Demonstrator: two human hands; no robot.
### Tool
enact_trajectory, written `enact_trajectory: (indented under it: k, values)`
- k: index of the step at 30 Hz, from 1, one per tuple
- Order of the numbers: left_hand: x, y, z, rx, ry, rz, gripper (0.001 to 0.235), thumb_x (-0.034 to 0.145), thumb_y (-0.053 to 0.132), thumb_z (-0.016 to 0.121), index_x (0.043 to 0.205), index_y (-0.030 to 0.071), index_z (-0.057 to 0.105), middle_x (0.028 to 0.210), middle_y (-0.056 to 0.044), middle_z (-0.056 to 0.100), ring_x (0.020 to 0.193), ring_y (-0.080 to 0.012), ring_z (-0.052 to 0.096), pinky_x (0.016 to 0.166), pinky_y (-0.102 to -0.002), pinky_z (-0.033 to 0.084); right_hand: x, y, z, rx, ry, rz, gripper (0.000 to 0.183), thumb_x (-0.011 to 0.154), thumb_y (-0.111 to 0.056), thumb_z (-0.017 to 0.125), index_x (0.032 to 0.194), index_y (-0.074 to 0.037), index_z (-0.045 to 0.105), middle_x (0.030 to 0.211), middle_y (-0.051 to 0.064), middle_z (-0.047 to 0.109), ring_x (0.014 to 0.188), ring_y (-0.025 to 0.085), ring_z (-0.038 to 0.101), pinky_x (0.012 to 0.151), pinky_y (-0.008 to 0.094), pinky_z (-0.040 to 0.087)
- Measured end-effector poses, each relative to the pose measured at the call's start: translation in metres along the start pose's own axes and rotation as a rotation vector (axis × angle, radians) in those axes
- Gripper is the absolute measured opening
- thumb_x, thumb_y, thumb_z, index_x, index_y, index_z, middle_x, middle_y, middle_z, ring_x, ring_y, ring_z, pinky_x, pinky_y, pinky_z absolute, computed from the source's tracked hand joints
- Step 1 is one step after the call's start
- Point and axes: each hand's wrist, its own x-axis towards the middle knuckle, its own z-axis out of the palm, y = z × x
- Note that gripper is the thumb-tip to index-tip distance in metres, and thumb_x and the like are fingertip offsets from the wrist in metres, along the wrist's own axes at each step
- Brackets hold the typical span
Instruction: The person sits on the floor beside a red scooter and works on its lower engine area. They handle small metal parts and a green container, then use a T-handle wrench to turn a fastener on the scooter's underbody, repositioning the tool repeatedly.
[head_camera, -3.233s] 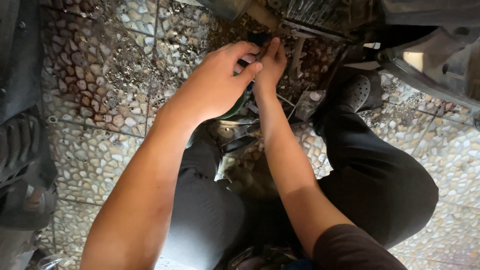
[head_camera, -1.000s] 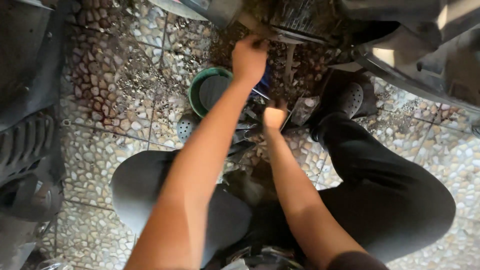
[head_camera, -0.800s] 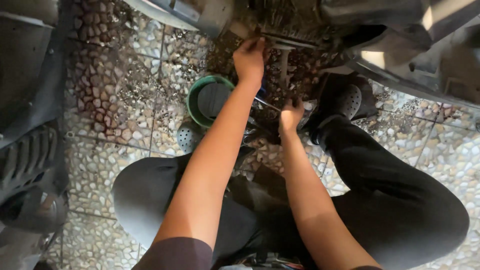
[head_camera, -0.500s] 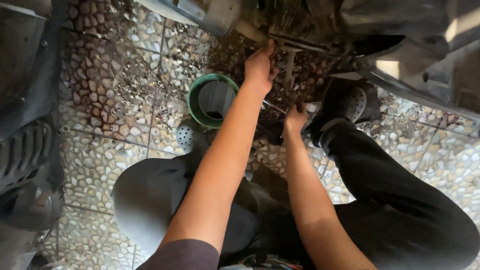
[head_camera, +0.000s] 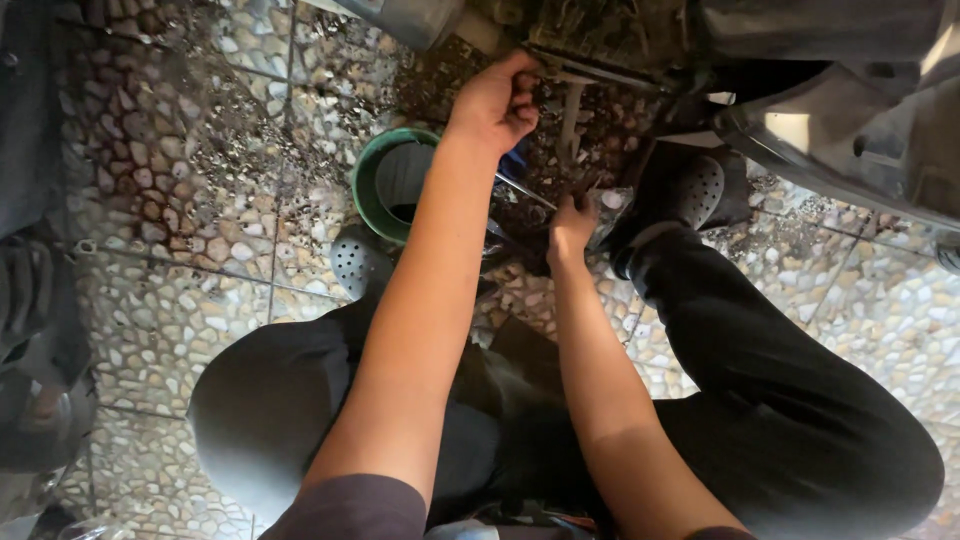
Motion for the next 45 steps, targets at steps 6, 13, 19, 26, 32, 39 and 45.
enact_trajectory:
  k: [6, 13, 19, 26, 32, 39, 45]
  values:
    - [0.004, -0.006, 0.0, -0.035, 0.005, 0.053, 0.021, 0.095, 0.017, 0.07, 0.079, 0.01, 0.059, 0.066, 0.002, 0.045, 0.055, -0.0129, 0.033, 0.05, -0.033, 0.029, -0.009, -0.008, 0.011, -0.033, 0.015, 0.071, 0.032, 0.092, -0.012, 0.059, 0.118, 0.006, 0.067, 0.109, 0.014, 0.073, 0.096, 0.025, 0.065, 0.088, 0.036, 0.05]
    - [-0.027, -0.002, 0.024, -0.099, -0.016, -0.02, 0.023, 0.102, 0.023, 0.058, 0.083, 0.012, 0.052, 0.072, 0.0, 0.042, 0.061, -0.016, 0.029, 0.06, -0.042, 0.032, -0.022, -0.036, 0.011, -0.071, -0.04, 0.121, 0.034, 0.096, -0.013, 0.056, 0.122, 0.006, 0.067, 0.103, 0.014, 0.071, 0.089, 0.024, 0.062, 0.082, 0.038, 0.049]
    - [-0.014, -0.002, 0.016, -0.173, -0.059, -0.04, 0.024, 0.102, 0.017, 0.056, 0.08, 0.013, 0.047, 0.072, 0.0, 0.036, 0.062, -0.0152, 0.026, 0.061, -0.041, 0.03, -0.032, -0.065, 0.007, -0.022, -0.055, 0.267, 0.034, 0.097, -0.015, 0.054, 0.125, 0.002, 0.064, 0.102, 0.011, 0.068, 0.083, 0.021, 0.056, 0.076, 0.038, 0.046]
    - [-0.014, 0.0, 0.018, -0.165, -0.055, -0.029, 0.021, 0.099, 0.013, 0.06, 0.083, 0.01, 0.047, 0.072, 0.0, 0.037, 0.06, -0.0141, 0.027, 0.058, -0.039, 0.031, -0.021, -0.031, 0.011, -0.008, -0.07, 0.209, 0.033, 0.097, -0.015, 0.055, 0.124, 0.002, 0.065, 0.106, 0.012, 0.07, 0.087, 0.022, 0.058, 0.08, 0.038, 0.048]
    - [0.013, -0.007, 0.0, -0.211, 0.008, -0.03, 0.008, 0.097, 0.009, 0.063, 0.099, 0.006, 0.056, 0.072, -0.001, 0.038, 0.061, -0.0143, 0.028, 0.056, -0.037, 0.032, -0.032, -0.046, 0.013, -0.144, -0.027, 0.085, 0.038, 0.096, -0.017, 0.06, 0.128, 0.004, 0.065, 0.12, 0.017, 0.07, 0.101, 0.027, 0.064, 0.089, 0.038, 0.049]
    - [-0.019, -0.028, 0.031, 0.322, 0.342, 0.588, 0.02, 0.092, 0.007, 0.071, 0.111, -0.001, 0.068, 0.09, -0.007, 0.063, 0.078, -0.0235, 0.056, 0.063, -0.042, 0.043, -0.023, 0.009, 0.015, -0.16, -0.094, -0.039, 0.036, 0.095, -0.017, 0.059, 0.125, 0.003, 0.068, 0.116, 0.02, 0.075, 0.105, 0.03, 0.071, 0.092, 0.038, 0.052]
    - [-0.051, -0.035, 0.033, 0.935, 0.326, 0.926, 0.034, 0.095, 0.018, 0.068, 0.126, 0.004, 0.071, 0.117, -0.018, 0.069, 0.099, -0.0344, 0.07, 0.088, -0.048, 0.055, -0.022, 0.063, -0.004, -0.446, -0.197, -0.042, 0.041, 0.095, -0.028, 0.062, 0.125, 0.001, 0.067, 0.122, 0.027, 0.069, 0.115, 0.043, 0.063, 0.096, 0.047, 0.049]
